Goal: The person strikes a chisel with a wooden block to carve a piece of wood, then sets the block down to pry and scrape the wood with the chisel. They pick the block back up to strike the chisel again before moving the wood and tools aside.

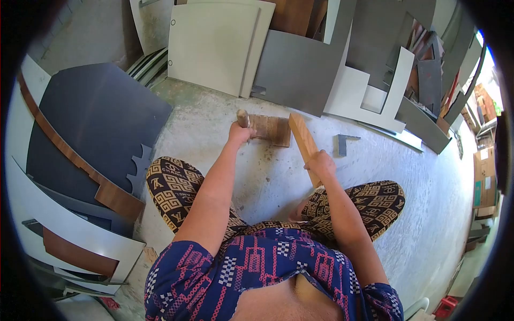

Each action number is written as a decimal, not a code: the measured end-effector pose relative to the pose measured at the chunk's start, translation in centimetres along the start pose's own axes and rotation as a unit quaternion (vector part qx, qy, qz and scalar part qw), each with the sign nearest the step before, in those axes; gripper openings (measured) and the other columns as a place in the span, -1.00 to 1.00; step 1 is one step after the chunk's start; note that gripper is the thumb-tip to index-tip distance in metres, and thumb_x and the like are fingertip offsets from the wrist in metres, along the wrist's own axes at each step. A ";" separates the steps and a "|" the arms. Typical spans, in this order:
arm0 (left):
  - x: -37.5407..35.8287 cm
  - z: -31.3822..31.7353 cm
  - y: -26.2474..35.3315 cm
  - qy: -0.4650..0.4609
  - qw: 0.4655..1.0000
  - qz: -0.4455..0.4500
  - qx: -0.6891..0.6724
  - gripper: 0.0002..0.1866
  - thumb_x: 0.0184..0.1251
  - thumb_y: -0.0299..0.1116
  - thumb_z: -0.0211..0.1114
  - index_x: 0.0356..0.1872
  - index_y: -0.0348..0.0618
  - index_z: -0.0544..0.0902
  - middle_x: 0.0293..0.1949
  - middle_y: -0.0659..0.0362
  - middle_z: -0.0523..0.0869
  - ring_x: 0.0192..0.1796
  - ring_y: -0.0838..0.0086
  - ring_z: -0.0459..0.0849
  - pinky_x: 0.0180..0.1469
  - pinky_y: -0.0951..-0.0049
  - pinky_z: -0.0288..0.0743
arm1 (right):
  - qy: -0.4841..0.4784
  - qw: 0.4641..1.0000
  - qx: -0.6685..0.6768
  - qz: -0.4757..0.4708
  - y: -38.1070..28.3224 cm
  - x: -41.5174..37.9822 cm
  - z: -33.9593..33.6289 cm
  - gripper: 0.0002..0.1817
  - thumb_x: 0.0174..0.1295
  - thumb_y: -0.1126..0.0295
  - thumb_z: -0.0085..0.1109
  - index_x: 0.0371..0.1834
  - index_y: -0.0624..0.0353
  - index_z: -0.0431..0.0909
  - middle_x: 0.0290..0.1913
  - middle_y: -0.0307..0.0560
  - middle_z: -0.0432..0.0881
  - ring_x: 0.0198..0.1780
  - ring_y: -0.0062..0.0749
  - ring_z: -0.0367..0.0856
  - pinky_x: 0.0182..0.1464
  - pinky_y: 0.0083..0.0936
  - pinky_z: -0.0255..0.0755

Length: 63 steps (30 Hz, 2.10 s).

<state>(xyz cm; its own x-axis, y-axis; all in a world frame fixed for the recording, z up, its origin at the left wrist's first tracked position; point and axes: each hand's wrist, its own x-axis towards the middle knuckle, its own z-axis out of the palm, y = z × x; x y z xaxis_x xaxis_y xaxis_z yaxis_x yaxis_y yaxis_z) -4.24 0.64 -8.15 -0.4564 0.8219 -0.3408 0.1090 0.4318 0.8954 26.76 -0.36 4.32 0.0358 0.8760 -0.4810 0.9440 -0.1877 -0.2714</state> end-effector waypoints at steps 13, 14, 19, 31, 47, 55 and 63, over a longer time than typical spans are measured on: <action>1.0 -3.1 0.4 0.137 0.990 0.019 0.026 -0.68 -0.20 -0.44 0.51 -0.33 -0.26 0.65 -0.37 0.05 0.73 -0.33 0.29 0.71 -0.25 0.29 0.54 | 0.013 0.999 0.008 0.044 -0.4 3.6 -0.4 -0.30 -0.27 0.20 0.51 0.00 0.23 0.47 -0.03 0.14 0.63 0.06 -0.07 0.60 0.08 -0.29 0.47; 1.4 -2.7 -0.8 0.136 0.990 0.017 0.022 -0.68 -0.20 -0.44 0.51 -0.34 -0.26 0.65 -0.37 0.05 0.73 -0.31 0.28 0.71 -0.22 0.29 0.53 | 0.015 0.999 0.005 0.042 -0.2 3.9 -0.3 -0.30 -0.28 0.20 0.51 -0.01 0.23 0.47 -0.03 0.14 0.63 0.06 -0.07 0.60 0.08 -0.29 0.47; 0.5 -2.0 -0.9 0.101 0.994 -0.004 -0.028 -0.67 -0.21 -0.40 0.53 -0.35 -0.27 0.66 -0.33 0.04 0.74 -0.26 0.25 0.71 -0.17 0.31 0.53 | 0.039 0.998 -0.031 0.024 -0.1 4.3 0.3 -0.38 -0.23 0.25 0.46 -0.04 0.22 0.47 -0.06 0.15 0.64 0.03 -0.03 0.61 0.06 -0.26 0.48; -1.0 -3.3 1.2 0.079 0.990 -0.077 0.088 -0.72 -0.19 -0.42 0.49 -0.36 -0.20 0.65 -0.40 0.12 0.70 -0.41 0.40 0.66 -0.36 0.37 0.51 | 0.052 0.983 -0.129 -0.118 -0.8 2.0 0.8 -0.61 -0.09 0.42 0.24 -0.13 0.24 0.46 -0.18 0.14 0.66 -0.08 -0.05 0.66 0.00 -0.27 0.50; -2.5 0.5 4.6 -0.015 0.999 -0.013 -0.036 -0.73 -0.22 -0.41 0.51 -0.43 -0.23 0.66 -0.40 0.09 0.72 -0.32 0.35 0.69 -0.22 0.37 0.53 | -0.104 0.982 -0.139 -0.069 -0.3 1.8 1.4 -0.19 -0.38 0.23 0.52 0.06 0.20 0.36 -0.08 0.08 0.65 0.02 -0.09 0.63 0.05 -0.36 0.50; -3.5 1.2 3.5 -0.015 0.998 -0.010 -0.056 -0.72 -0.16 -0.44 0.50 -0.36 -0.26 0.64 -0.36 0.08 0.72 -0.31 0.37 0.69 -0.21 0.38 0.54 | -0.083 0.991 -0.089 -0.059 -0.2 1.5 1.3 -0.21 -0.42 0.26 0.52 0.01 0.26 0.41 -0.11 0.15 0.66 -0.01 -0.04 0.63 0.01 -0.29 0.50; -4.4 1.2 3.7 0.008 1.000 0.007 0.004 -0.61 -0.16 -0.32 0.52 -0.31 -0.35 0.64 -0.30 0.00 0.73 -0.26 0.30 0.72 -0.18 0.34 0.56 | 0.017 0.926 0.296 -0.234 -3.6 -3.1 -3.3 -0.35 -0.31 0.32 0.47 -0.07 0.29 0.41 -0.30 0.07 0.61 -0.25 -0.19 0.59 -0.16 -0.38 0.47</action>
<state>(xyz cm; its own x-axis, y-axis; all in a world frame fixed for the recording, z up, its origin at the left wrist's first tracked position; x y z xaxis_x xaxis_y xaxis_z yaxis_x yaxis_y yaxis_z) -0.79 -0.93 -3.65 -0.4686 0.8219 -0.3239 0.1231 0.4238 0.8973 24.34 -0.93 9.49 -0.3122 0.9343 -0.1721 0.5147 0.0140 -0.8573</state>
